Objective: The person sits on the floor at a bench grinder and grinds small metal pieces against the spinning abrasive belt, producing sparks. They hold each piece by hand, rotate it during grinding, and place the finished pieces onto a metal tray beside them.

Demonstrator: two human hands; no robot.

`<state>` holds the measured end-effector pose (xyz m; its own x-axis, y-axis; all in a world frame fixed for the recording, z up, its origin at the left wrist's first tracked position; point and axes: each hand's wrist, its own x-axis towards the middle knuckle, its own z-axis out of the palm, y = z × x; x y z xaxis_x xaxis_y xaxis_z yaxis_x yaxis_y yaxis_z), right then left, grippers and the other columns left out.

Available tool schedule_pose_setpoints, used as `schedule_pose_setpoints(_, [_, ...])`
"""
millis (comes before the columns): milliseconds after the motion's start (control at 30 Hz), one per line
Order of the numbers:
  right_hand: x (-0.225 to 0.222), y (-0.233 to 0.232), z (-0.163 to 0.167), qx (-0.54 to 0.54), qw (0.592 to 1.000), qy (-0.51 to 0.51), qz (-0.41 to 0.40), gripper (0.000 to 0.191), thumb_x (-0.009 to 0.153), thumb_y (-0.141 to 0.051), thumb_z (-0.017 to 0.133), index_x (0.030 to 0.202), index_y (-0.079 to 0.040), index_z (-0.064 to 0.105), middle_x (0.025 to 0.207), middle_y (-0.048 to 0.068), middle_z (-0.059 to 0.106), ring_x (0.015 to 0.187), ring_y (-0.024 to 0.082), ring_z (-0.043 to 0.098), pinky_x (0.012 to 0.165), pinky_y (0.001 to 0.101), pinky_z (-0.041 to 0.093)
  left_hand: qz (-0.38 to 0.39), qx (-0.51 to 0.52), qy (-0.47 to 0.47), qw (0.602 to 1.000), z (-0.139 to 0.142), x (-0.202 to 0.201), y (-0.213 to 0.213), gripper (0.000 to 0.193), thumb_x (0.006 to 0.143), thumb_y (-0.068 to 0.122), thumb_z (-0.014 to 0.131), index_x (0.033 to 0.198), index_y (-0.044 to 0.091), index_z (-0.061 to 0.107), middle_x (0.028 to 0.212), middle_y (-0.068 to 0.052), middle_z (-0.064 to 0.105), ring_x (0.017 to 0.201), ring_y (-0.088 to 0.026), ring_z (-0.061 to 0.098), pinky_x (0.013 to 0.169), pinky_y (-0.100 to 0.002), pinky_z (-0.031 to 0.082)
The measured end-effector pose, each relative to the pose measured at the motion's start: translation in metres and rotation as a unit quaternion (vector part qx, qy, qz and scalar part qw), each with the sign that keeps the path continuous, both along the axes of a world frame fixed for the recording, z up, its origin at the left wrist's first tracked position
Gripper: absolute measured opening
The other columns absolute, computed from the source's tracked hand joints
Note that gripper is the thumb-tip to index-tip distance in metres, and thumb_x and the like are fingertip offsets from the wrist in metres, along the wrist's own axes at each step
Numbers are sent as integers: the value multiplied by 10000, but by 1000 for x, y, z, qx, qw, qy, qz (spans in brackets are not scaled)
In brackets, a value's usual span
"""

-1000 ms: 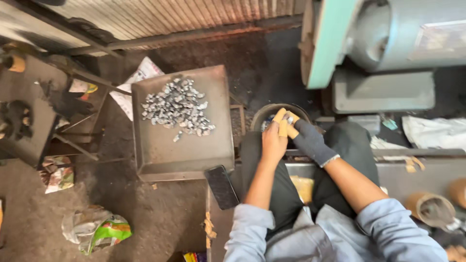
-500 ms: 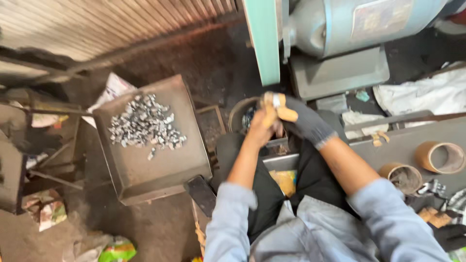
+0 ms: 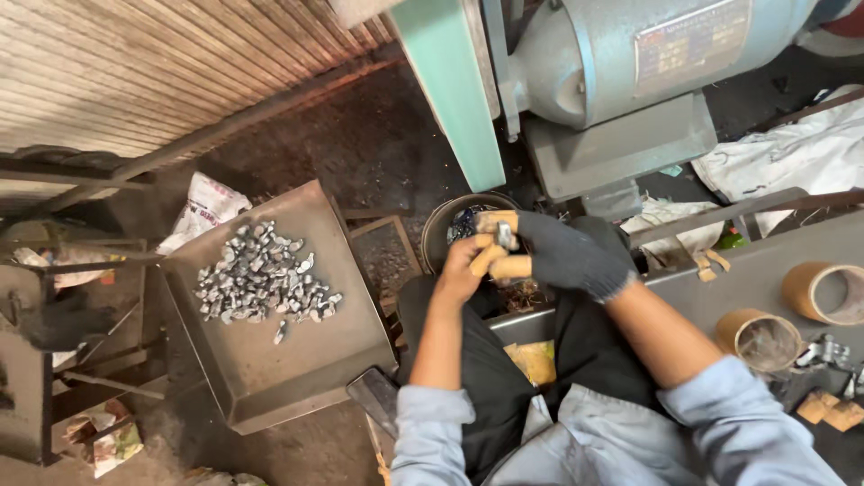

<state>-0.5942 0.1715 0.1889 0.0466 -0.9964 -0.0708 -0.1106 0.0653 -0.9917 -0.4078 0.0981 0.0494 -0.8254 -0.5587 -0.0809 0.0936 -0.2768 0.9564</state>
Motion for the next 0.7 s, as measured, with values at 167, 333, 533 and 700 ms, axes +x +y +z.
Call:
schedule_pose_setpoints(167, [15, 29, 28, -130, 924, 352, -71, 445, 797, -232, 804, 1165, -32, 655, 1084, 155, 670, 1020, 286, 601, 850, 410, 486, 11, -342, -299, 891, 62, 16, 15, 240, 980, 256, 732, 1061, 31, 762, 883, -134, 760, 783, -256, 723, 714, -379, 577])
schedule_pose_setpoints(333, [29, 38, -44, 168, 950, -109, -238, 259, 944, -234, 686, 1143, -74, 728, 1070, 66, 743, 976, 144, 640, 862, 315, 520, 252, -290, -182, 905, 54, -12, 62, 413, 982, 244, 688, 1341, 45, 643, 942, -144, 751, 817, -191, 732, 751, -329, 586])
schedule_pose_setpoints(533, [33, 0, -120, 132, 848, -491, -150, 342, 939, -265, 633, 1230, -86, 614, 1105, 43, 663, 993, 141, 645, 865, 307, 542, 302, -107, -67, 945, 12, -36, 18, 413, 996, 178, 723, 1362, -2, 663, 1125, -62, 743, 962, -149, 665, 829, -320, 543])
schedule_pose_setpoints(700, [44, -40, -148, 128, 834, -526, -110, 367, 1042, -206, 669, 1319, -21, 514, 1144, 53, 601, 1038, 121, 578, 866, 302, 481, 344, 213, 45, 914, -27, -43, -36, 390, 933, 140, 706, 1294, -5, 666, 1102, -44, 744, 952, -138, 692, 849, -296, 569])
